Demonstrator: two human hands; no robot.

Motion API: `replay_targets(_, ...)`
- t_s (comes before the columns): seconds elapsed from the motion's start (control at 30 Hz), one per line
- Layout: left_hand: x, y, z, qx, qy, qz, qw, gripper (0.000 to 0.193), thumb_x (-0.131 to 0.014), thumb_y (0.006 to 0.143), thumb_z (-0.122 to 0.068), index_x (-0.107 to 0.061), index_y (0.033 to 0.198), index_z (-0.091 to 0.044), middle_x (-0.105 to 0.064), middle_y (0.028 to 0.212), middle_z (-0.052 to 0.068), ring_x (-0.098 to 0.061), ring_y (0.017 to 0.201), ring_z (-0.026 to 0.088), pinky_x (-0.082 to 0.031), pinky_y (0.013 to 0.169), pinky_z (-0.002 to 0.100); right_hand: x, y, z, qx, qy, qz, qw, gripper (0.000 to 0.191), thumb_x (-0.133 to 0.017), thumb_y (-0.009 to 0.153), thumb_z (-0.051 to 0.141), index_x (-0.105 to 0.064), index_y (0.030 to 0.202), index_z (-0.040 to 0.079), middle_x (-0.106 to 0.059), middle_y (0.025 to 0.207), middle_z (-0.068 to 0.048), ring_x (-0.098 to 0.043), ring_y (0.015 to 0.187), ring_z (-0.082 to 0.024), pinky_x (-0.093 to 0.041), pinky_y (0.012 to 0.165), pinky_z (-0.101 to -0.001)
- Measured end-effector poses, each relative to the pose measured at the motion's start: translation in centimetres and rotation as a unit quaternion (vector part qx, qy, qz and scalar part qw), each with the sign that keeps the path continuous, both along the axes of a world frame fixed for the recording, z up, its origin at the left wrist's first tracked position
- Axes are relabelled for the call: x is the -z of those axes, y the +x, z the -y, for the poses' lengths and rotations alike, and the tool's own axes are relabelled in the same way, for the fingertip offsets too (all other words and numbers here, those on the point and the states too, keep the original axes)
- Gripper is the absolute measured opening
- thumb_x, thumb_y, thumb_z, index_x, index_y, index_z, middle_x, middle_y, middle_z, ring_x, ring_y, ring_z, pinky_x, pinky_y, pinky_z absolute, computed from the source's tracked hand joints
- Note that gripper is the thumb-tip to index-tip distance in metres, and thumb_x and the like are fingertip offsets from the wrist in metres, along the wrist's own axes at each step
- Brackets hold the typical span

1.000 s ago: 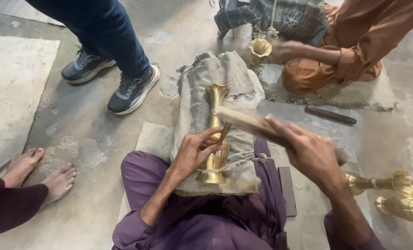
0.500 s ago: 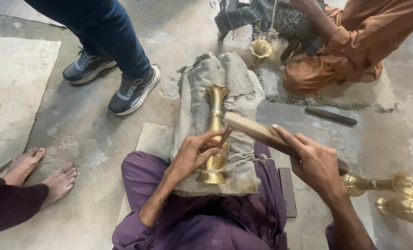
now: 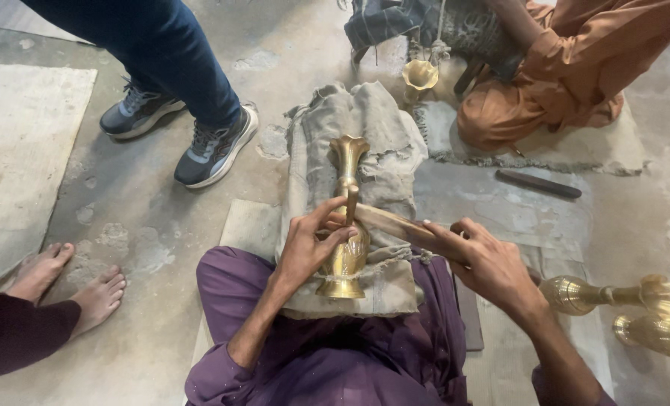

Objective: The person sits cross-legged on the floor with a brass vase resting on a cloth cushion and decorates its surface by hand, holding a small punch against the metal and striking it with a wooden mallet. The person repositions the punch and rotates the vase to work different areas of the body and neck.

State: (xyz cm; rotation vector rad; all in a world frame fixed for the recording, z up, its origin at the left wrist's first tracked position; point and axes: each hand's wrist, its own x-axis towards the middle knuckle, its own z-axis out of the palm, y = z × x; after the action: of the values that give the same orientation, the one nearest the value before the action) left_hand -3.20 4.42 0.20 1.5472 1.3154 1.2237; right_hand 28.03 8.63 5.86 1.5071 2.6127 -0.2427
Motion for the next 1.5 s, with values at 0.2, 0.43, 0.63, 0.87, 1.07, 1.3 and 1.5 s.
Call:
replay_targets(0.2,0.0,-0.1,0.1,0.006,-0.001,0.01,1.0,0.053,-0.077,0.092,-0.016,-0.057,0.14,-0.008,-0.08,0.102,0.013,-0.081,0.09,0.019,-0.067,0.072,0.032,-1.6,0.3,-1.7,0.012,0.047,0.023,0.999,0.067,-0.07,0.092,0.022,-0.044,0.15,0.045,-0.065,0.118,-0.001,-0.068,0.074,-0.016,-0.064,0.057,-0.0296)
replay_targets(0.43,-0.1,0.1,0.3,0.001,0.008,-0.002,1.0,0.052,-0.077,0.091,-0.016,-0.057,0.139,-0.01,-0.08,0.1,0.013,-0.081,0.087,0.019,-0.067,0.07,0.033,-5.7,-0.2,-1.8,0.023,0.12,-0.197,0.973,0.08,-0.075,0.08,0.013,-0.049,0.152,0.034,-0.069,0.122,-0.008,-0.072,0.085,-0.022,-0.063,0.079,-0.037)
replay_targets(0.63,0.0,0.2,0.4,0.004,0.033,-0.012,0.999,0.05,-0.077,0.092,-0.017,-0.058,0.138,-0.011,-0.081,0.1,0.013,-0.081,0.09,0.02,-0.068,0.073,0.034,-7.1,-1.5,-1.7,-0.033,0.147,-0.101,0.983,0.074,-0.072,0.083,0.013,-0.051,0.149,0.038,-0.074,0.113,-0.001,-0.073,0.082,-0.02,-0.063,0.074,-0.0372)
replay_targets(0.87,-0.1,0.3,0.1,-0.004,0.013,-0.018,1.0,0.05,-0.079,0.09,-0.017,-0.06,0.136,-0.01,-0.081,0.098,0.012,-0.082,0.09,0.021,-0.067,0.072,0.034,-5.9,-1.4,-2.4,-0.017,0.15,-0.097,0.984,0.075,-0.07,0.086,0.012,-0.046,0.153,0.036,-0.074,0.114,0.0,-0.071,0.078,-0.018,-0.063,0.071,-0.0355)
replay_targets(1.07,-0.2,0.5,0.1,-0.005,0.017,-0.023,1.0,0.05,-0.079,0.089,-0.014,-0.061,0.136,-0.009,-0.081,0.1,0.012,-0.081,0.09,0.022,-0.067,0.075,0.036,-5.2,-1.2,-2.8,-0.043,0.165,-0.079,0.982,0.072,-0.07,0.087,0.013,-0.05,0.151,0.038,-0.075,0.112,0.002,-0.072,0.081,-0.017,-0.064,0.074,-0.0373)
replay_targets(1.3,-0.5,0.5,0.6,-0.005,0.019,-0.027,0.999,0.049,-0.078,0.09,-0.014,-0.061,0.136,-0.009,-0.081,0.101,0.013,-0.081,0.093,0.022,-0.067,0.077,0.036,-5.5,-1.2,-2.0,-0.063,0.189,-0.045,0.979,0.075,-0.071,0.085,0.013,-0.049,0.15,0.042,-0.075,0.109,0.002,-0.073,0.083,-0.017,-0.064,0.073,-0.0368)
replay_targets(1.5,-0.8,0.5,0.7,-0.003,0.019,-0.02,1.0,0.049,-0.078,0.091,-0.014,-0.061,0.136,-0.01,-0.08,0.101,0.013,-0.081,0.094,0.023,-0.066,0.079,0.037,-4.8,-0.7,-2.3,-0.043,0.108,-0.039,0.992,0.071,-0.068,0.091,0.013,-0.045,0.153,0.04,-0.074,0.109,0.001,-0.072,0.082,-0.016,-0.063,0.063,-0.0319)
